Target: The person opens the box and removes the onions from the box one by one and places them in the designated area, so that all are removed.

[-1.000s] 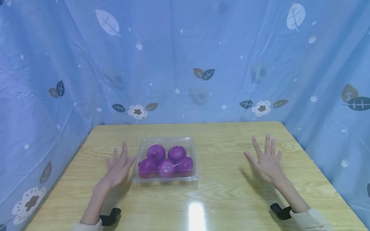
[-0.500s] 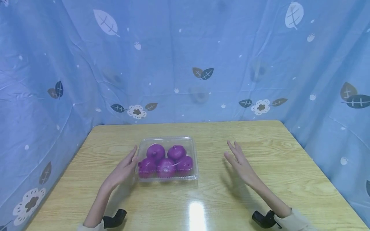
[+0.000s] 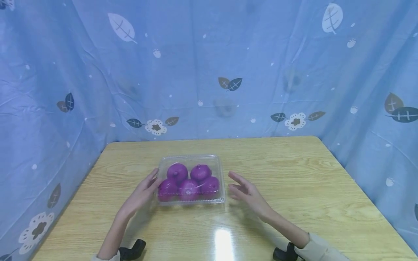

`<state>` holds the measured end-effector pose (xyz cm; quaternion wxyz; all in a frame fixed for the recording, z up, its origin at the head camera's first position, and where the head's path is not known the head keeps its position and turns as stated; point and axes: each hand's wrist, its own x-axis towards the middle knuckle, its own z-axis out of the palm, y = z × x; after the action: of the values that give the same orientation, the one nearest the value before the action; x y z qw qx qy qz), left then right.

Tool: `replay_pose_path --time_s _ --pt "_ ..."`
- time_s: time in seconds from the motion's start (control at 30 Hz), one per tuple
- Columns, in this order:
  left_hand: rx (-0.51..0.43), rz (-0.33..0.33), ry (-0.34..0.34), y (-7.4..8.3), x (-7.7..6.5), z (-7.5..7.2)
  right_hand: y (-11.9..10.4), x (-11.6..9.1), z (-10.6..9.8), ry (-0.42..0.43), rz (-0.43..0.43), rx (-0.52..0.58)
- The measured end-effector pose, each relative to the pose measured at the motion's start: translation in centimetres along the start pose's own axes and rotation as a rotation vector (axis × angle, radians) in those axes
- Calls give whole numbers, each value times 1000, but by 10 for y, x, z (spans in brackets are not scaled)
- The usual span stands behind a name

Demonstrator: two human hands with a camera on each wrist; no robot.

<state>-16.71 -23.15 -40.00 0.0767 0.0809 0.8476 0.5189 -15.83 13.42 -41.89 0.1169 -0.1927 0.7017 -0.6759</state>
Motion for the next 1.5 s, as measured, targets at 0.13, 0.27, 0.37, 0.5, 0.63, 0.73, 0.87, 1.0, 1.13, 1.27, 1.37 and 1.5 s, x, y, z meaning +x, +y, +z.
replay_pose_path --time_s 0.13,0.27,0.37,0.5,0.63,0.73,0.87,1.0,1.13,1.27,1.37,1.5 --pt "-75 -34 9 -2 -3 -1 5 1 6 -32 11 30" --pt "-114 -9 4 -7 -4 -3 9 0 11 -1 46 33" --pt "-101 12 -4 -10 -5 -2 10 -1 12 39 79 22" --pt "-97 14 9 -12 -6 -1 12 0 13 68 126 25" --pt "-122 -8 32 -14 -6 1 14 2 13 58 146 73" --pt "-121 -26 54 -14 -6 2 14 4 13 43 157 124" --pt "-96 -44 80 -15 -7 5 12 6 15 -4 180 137" --pt "-72 -61 110 -16 -7 6 10 9 22 -15 173 67" --pt "-50 -90 141 -15 -7 6 9 11 27 47 166 12" --pt "-27 -87 139 -13 -7 4 9 11 29 48 151 61" --pt "-32 -66 120 -12 -7 2 9 10 30 36 129 106" --pt "-32 -23 93 -12 -7 1 9 10 33 78 136 97"
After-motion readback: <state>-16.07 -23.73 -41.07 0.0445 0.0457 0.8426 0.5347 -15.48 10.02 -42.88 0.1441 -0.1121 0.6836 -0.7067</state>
